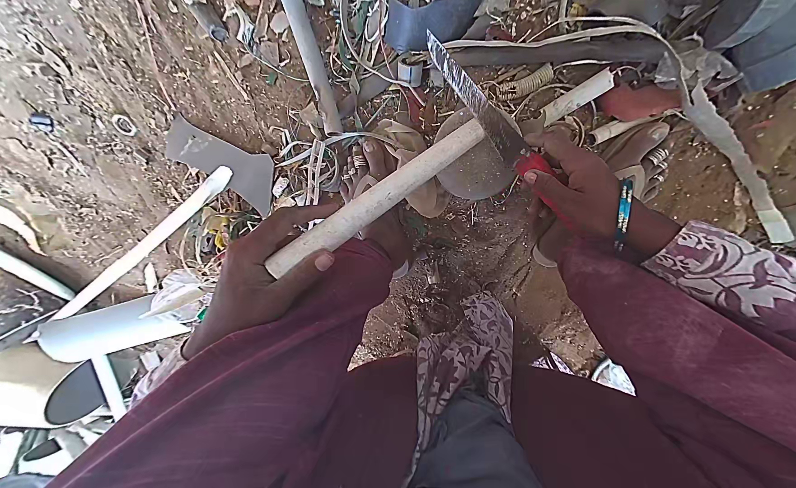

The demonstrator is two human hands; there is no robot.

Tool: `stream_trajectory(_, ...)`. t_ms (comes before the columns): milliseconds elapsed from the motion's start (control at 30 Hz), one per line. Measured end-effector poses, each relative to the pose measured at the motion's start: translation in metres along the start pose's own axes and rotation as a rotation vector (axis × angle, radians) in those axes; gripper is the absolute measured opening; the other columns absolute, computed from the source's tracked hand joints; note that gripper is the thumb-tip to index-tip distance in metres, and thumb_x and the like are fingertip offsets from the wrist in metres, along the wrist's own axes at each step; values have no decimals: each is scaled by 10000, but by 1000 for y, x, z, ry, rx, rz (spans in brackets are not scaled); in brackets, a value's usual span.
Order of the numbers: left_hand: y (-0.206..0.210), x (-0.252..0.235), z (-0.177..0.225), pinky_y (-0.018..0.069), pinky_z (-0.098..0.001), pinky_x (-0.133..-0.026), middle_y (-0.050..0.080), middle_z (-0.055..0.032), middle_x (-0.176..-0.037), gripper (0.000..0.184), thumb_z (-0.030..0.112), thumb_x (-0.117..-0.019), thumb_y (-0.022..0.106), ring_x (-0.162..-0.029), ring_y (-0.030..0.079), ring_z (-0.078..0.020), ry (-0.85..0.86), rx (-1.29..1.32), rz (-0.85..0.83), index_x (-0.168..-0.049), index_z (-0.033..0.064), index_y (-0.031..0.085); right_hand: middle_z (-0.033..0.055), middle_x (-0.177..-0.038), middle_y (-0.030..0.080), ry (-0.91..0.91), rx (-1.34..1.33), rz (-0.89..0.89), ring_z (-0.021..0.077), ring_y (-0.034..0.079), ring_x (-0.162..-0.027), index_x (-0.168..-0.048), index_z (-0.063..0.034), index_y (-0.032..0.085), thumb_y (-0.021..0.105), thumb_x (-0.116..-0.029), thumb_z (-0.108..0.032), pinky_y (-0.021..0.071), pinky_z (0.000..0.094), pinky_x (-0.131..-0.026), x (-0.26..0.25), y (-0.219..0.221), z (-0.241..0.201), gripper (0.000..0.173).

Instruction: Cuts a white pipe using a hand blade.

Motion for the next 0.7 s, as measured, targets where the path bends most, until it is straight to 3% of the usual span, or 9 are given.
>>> stream_trajectory(67,2,0,-1,508,-85,-833,692,69,-1168,508,426,-973,619,-943,617,101,23,47,-15,-1299,37,623,149,-1028,633,-2,67,10,107,628,-645,-1502,-7,391,440,-1083,-148,559,279,-595,0,-2,0,445)
stream_trajectory(267,5,-2,1,509,-94,-860,678,65,-1204,511,436,-984,607,-990,616,89,42,49,-49,-1312,44,619,231,-1027,660,-116,300,2,274,609,-634,-1615,-66,263,447,-1063,-107,533,455,-612,0,-2,-13,583)
stream_trajectory(367,6,-2,4,500,-87,-857,672,53,-1198,519,433,-984,603,-980,607,97,51,14,-61,-1310,29,615,244,-916,653,-106,339,-9,319,598,-628,-1628,-61,216,424,-1064,-91,519,497,-623,-1,-1,-13,602)
stream_trajectory(567,5,-2,4,493,-64,-810,685,60,-1140,535,445,-973,611,-918,598,123,36,-16,-53,-1307,27,616,194,-846,643,-229,295,-9,220,544,-585,-1603,-28,284,433,-1049,-91,498,386,-586,5,8,-28,577)
stream_trajectory(700,5,-2,5,481,-63,-800,684,47,-1140,537,453,-976,598,-906,586,125,36,-40,-49,-1298,23,620,234,-877,650,-126,354,-23,312,596,-621,-1623,-45,223,416,-1071,-83,522,477,-628,-1,5,-25,586)
Point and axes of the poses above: each hand's wrist, its own x-axis away from the middle knuckle, its own y-axis out of the palm, z = x × y, the point moved 10 cm from there along -x, towards the middle knuckle
